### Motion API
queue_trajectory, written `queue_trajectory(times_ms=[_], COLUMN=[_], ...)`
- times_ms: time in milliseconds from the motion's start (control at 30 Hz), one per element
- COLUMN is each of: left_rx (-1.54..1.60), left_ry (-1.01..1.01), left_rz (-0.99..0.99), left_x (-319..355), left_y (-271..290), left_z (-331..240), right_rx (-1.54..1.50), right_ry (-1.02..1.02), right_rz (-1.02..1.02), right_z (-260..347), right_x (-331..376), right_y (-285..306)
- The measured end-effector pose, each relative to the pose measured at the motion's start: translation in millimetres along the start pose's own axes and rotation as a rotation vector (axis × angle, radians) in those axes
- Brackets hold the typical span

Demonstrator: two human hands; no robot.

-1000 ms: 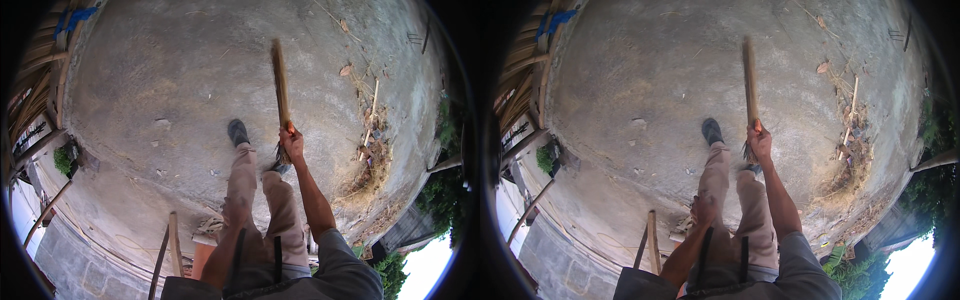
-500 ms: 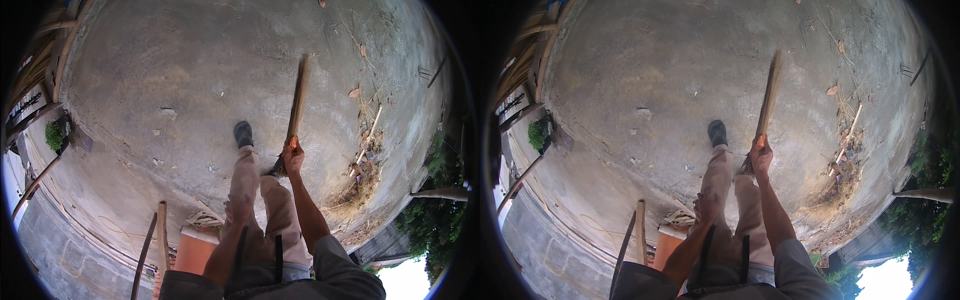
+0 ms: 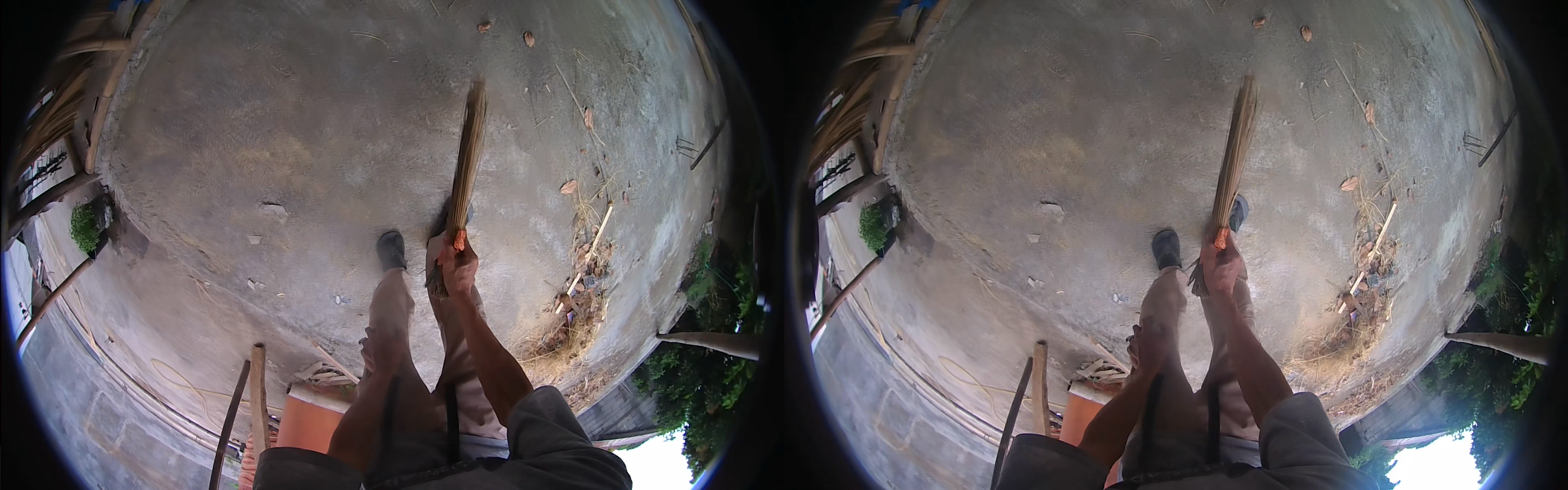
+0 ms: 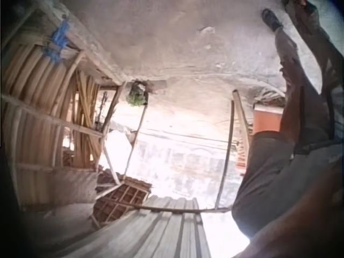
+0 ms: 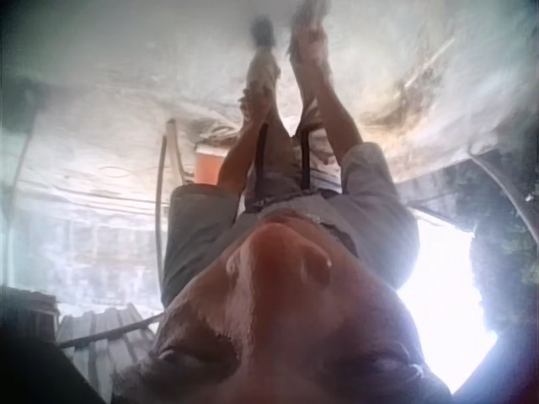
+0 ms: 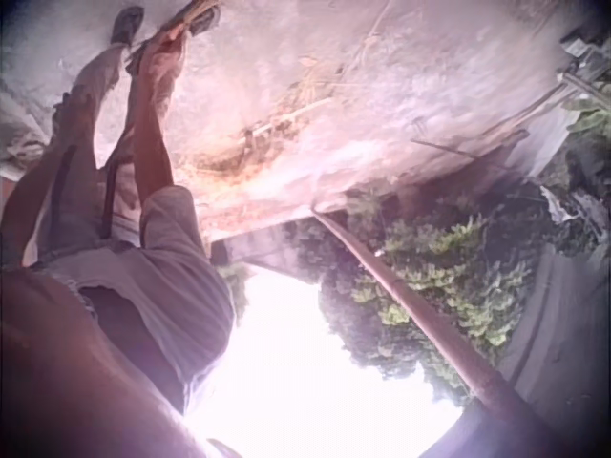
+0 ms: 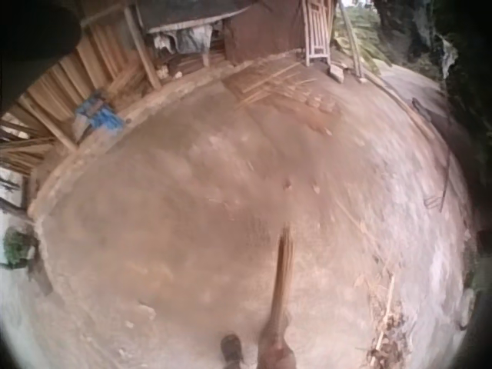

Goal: The person sweeps a concrete outdoor area using a traditional straw broom. They gather scattered dry leaves, straw, and small debris into a central pile, moving around the space to collect material from different spots.

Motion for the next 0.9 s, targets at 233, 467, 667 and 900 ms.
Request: queue_trajectory(times_ms=[233, 467, 667, 900], left_rx=[0.003, -0.159, 0.235, -0.211], left_ry=[0.145, 0.236, 0.489, 0.045], left_rz=[0.023, 0.000, 0.370, -0.118], left_x=[-15, -20, -5, -51], left_y=[48, 72, 192, 135], left_z=[-73, -144, -272, -225], right_rx=[0.313, 0.142, -0.438, -0.870], right_ry=[0.099, -0.155, -0.474, -0.631], right_rz=[0.620, 0.221, -0.553, -0.847], right_z=[104, 86, 2, -45], right_x=[-196, -397, -355, -200], right_y=[-145, -2, 293, 472])
Point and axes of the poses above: each hand's wrist, its own x-axis away from the middle knuckle, its own y-axis out of the back of the hand, z = x × y, the point moved 2 cm from there along -x, towards the middle knuckle, and after that the axes turned 6 degrees about z, right-handed, at the moved point
